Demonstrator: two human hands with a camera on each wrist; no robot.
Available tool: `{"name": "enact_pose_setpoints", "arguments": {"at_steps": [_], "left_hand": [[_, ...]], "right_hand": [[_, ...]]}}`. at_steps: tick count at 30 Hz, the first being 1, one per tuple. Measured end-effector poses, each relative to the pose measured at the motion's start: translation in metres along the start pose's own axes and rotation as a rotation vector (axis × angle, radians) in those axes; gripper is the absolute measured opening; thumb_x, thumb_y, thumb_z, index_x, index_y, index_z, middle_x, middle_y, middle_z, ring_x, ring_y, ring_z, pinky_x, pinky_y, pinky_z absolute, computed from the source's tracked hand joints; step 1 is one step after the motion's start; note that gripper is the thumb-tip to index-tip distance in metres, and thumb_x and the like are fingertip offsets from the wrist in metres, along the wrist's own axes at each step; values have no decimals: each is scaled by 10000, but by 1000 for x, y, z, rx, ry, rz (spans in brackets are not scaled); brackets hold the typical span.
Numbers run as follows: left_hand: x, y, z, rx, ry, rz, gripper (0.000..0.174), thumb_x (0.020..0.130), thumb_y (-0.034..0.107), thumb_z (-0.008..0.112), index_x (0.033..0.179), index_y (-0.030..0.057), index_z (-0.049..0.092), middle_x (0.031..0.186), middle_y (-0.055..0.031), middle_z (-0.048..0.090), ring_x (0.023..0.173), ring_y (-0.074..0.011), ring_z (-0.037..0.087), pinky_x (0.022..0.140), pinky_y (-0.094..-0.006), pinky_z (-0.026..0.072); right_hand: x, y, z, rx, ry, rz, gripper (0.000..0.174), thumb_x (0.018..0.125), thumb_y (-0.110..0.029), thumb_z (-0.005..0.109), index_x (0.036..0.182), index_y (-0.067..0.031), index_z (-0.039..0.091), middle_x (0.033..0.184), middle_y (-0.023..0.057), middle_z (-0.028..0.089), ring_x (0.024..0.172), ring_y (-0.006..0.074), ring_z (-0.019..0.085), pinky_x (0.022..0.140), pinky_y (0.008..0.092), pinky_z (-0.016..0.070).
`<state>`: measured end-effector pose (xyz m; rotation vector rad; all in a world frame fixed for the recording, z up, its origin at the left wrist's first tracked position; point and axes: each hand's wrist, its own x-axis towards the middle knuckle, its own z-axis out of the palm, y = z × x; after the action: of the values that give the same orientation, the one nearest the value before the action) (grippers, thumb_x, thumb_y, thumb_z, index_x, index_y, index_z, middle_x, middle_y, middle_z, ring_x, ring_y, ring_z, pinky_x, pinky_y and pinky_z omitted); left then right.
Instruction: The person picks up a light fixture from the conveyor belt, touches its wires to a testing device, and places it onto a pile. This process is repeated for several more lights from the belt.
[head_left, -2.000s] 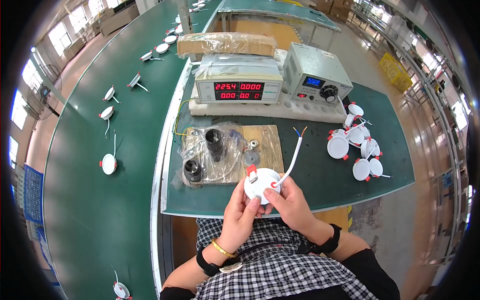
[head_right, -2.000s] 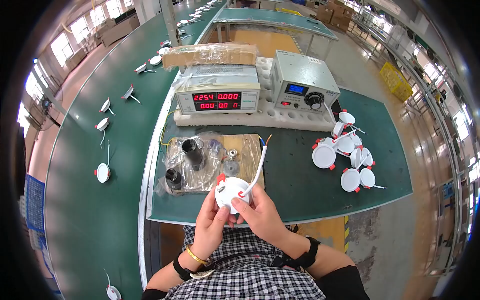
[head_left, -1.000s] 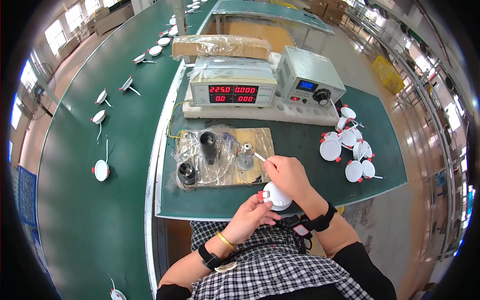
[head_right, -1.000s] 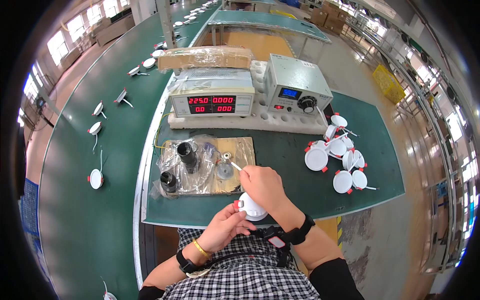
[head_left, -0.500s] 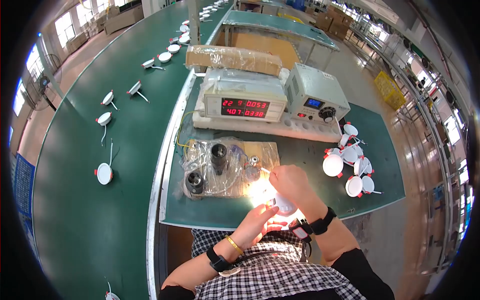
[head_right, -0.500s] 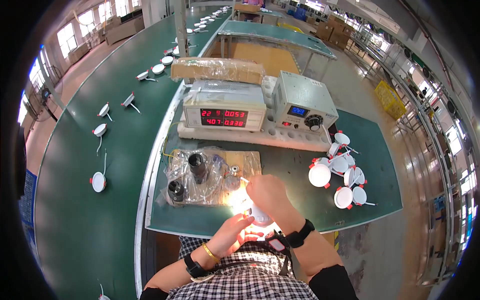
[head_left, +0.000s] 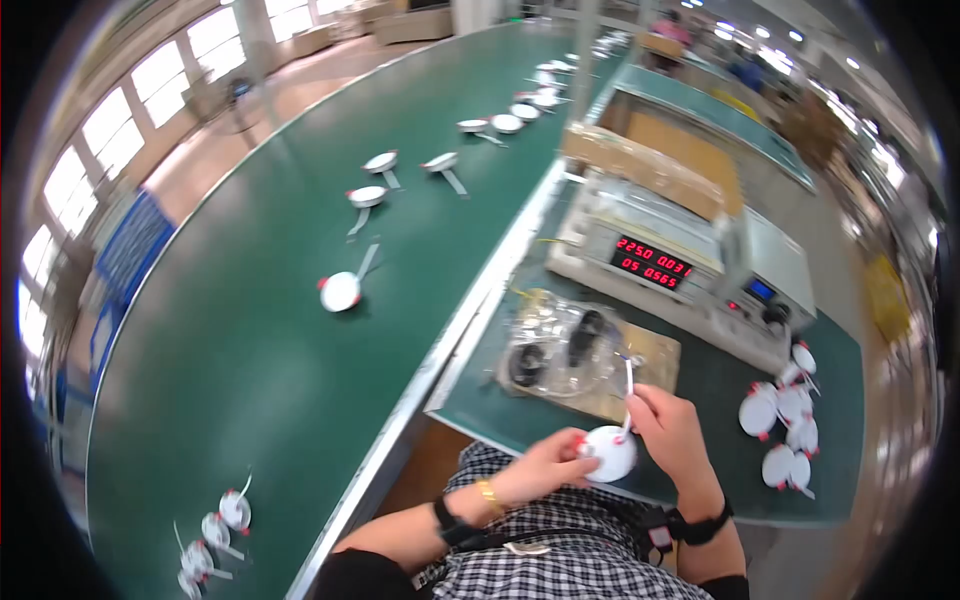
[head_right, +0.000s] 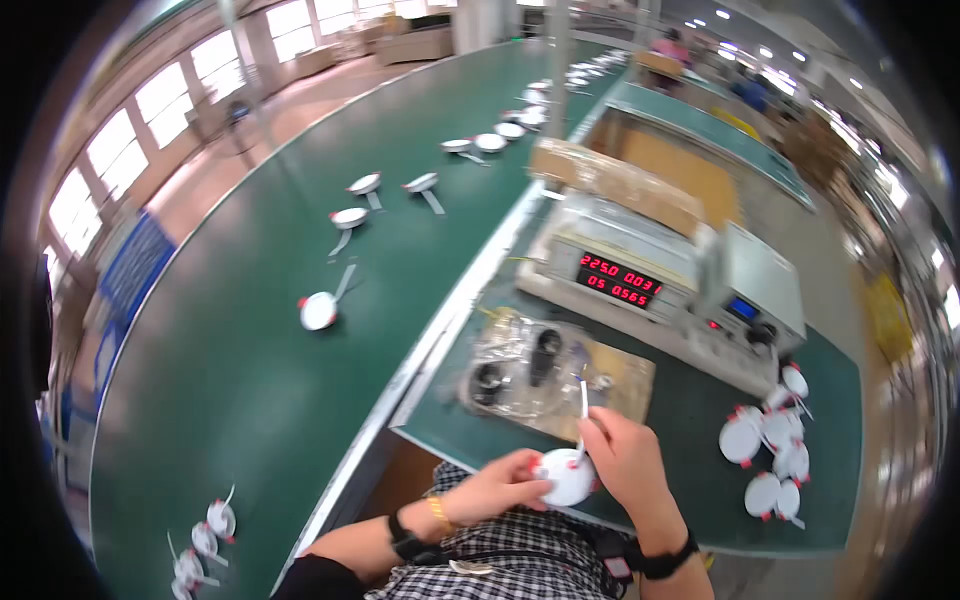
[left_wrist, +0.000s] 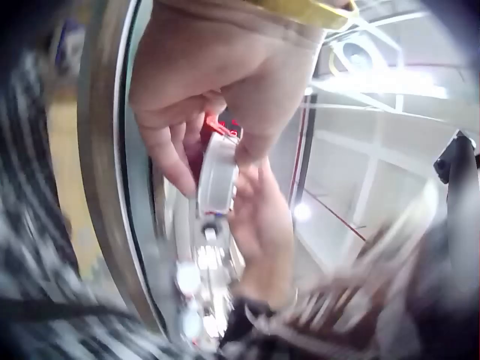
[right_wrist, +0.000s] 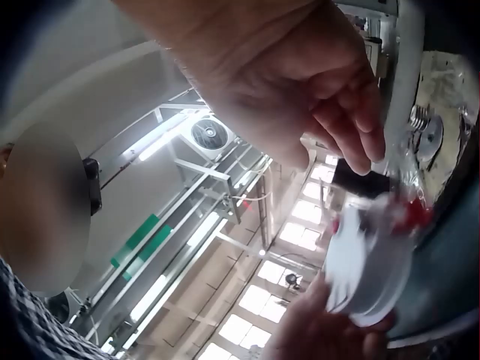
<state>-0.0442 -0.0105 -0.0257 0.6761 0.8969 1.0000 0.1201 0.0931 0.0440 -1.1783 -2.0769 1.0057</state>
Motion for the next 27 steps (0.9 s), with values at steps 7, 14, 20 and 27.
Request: {"name": "enact_pose_setpoints", "arguments": {"at_steps": [7, 14, 20, 27], "left_hand": [[-257, 92, -166, 1368, 1075, -222, 451, 768, 293, 697, 1116, 13, 632, 1155, -165, 602, 1136, -316, 542, 991, -403, 426], [-132, 141, -235, 1408, 1283, 321, 500, 780, 283, 710, 1202, 62, 557, 1277, -193, 522, 1216, -341, 473, 1032, -391, 386], [-65, 138, -311, 1425, 1484, 168, 455, 802, 233, 662, 1200, 46, 544, 1174, -187, 592, 1046, -373, 573, 924, -423, 466], [-84, 127, -130, 83, 362, 301, 387, 955, 170, 515, 1284, -26, 459, 1172, -159, 617, 946, -251, 672, 755, -287, 566]], "right_hand": [[-9, 3, 3, 106, -96, -31, 263, 869, -117, 614, 1100, 6, 635, 740, 84, 640, 629, 119, 585, 582, 251, 473], [-8, 3, 11, 112, -164, -21, 236, 876, -102, 593, 1076, 14, 638, 822, 131, 682, 745, 171, 673, 648, 269, 507], [-12, 4, 7, 27, -263, -31, 229, 902, -138, 570, 1073, -6, 644, 841, 132, 688, 758, 205, 678, 686, 293, 510], [16, -16, 23, 137, -195, -152, 271, 961, -138, 490, 1168, -11, 611, 1039, 82, 677, 834, 144, 636, 704, 257, 496]]}}
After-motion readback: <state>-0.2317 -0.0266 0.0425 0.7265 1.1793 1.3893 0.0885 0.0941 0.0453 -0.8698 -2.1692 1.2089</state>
